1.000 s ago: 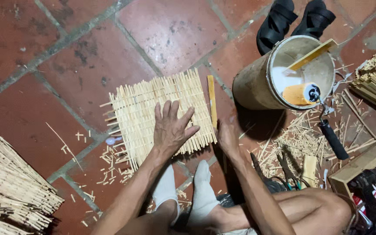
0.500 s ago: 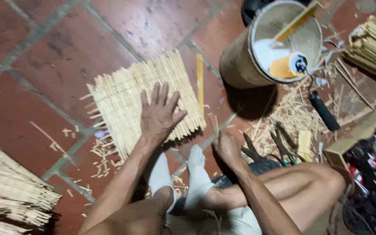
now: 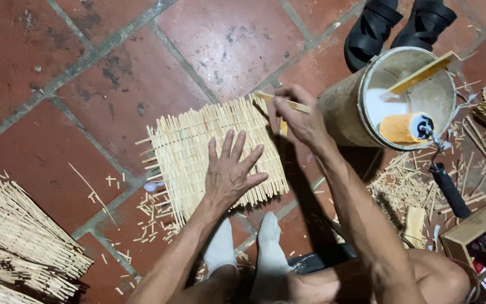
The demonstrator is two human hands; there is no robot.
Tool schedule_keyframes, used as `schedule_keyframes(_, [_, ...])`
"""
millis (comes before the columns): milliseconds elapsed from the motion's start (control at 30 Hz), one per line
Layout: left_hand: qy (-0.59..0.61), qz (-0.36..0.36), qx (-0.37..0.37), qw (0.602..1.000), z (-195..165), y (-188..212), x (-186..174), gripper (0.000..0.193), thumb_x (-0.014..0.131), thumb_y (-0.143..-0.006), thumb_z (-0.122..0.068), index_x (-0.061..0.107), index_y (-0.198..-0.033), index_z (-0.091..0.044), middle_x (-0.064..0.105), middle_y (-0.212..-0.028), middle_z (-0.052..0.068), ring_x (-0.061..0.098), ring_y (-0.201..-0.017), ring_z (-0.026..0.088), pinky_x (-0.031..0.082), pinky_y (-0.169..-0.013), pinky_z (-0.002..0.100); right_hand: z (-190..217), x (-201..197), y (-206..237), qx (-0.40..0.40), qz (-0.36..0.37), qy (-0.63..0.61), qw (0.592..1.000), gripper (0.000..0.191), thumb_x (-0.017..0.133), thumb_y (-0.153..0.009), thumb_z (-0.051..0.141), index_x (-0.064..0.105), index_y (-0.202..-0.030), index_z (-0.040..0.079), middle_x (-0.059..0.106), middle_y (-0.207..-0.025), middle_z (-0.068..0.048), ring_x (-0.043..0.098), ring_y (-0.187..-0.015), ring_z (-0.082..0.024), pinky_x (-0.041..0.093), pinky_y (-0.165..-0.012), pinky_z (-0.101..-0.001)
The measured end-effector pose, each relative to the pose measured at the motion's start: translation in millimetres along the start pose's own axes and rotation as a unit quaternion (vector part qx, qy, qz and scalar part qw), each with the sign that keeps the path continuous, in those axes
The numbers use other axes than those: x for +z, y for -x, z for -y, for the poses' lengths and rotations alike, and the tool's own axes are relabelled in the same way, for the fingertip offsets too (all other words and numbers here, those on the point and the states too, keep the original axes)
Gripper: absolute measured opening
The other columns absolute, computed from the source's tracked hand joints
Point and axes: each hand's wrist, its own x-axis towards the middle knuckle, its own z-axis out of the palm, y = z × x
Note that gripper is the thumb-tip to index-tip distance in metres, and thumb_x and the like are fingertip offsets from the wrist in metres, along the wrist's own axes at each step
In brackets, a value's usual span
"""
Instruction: The person sits on a tiled floor and weaves thin bamboo strips into a rectangular mat. They use a paint roller to apply a white adhesive to a cardboard piece, then press the woven mat onto it and continue weaving additional strips to secure the edges.
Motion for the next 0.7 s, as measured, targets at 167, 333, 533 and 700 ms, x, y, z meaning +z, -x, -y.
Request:
schedule_keyframes(167, [-0.025, -0.004, 0.008, 1.0, 7, -6, -2, 0.073, 0.067, -0.081, -0.069, 0.059, -0.142, -0.03, 0.045, -0.155, 0.022, 0.034, -0.147, 0.043, 0.017, -0.116, 0.07, 1, 8, -32, 0.03, 0.098, -0.027, 0.994, 0.022, 0.067, -0.096, 0.021, 0.071, -0.097, -0.001, 0.07, -0.075, -0.004, 0.066, -0.066, -0.01, 0.053, -0.06, -0.0285])
schedule_keyframes(333, [-0.028, 0.0, 0.008, 1.0, 7, -4, 1, 0.072, 0.067, -0.082, -0.069, 0.059, -0.143, -0.03, 0.045, -0.155, 0.022, 0.034, -0.147, 0.043, 0.016, -0.116, 0.069, 2, 3, -32, 0.067, 0.138, -0.041, 0.987, 0.023, 0.066, -0.094, 0.021, 0.07, -0.093, -0.002, 0.07, -0.071, -0.006, 0.069, -0.062, -0.013, 0.053, -0.06, -0.0293])
schedule_keyframes(533, [-0.021, 0.012, -0.002, 1.0, 8, -3, 1, 0.071, 0.065, -0.083, -0.07, 0.06, -0.142, -0.032, 0.044, -0.156, 0.021, 0.033, -0.148, 0.042, 0.016, -0.117, 0.069, 6, 2, -42, 0.041, 0.138, 0.024, 0.989, 0.022, 0.067, -0.093, 0.019, 0.073, -0.094, -0.002, 0.07, -0.073, -0.005, 0.067, -0.067, -0.013, 0.053, -0.061, -0.0301])
schedule_keyframes(700, [-0.012, 0.038, -0.015, 0.999, 11, -4, 2, 0.072, 0.061, -0.083, -0.073, 0.058, -0.143, -0.033, 0.041, -0.158, 0.02, 0.03, -0.149, 0.041, 0.014, -0.117, 0.069, 18, 3, -51, 0.041, 0.167, 0.06, 0.983, 0.024, 0.068, -0.093, 0.02, 0.074, -0.095, -0.002, 0.071, -0.073, -0.008, 0.066, -0.067, -0.014, 0.052, -0.061, -0.031])
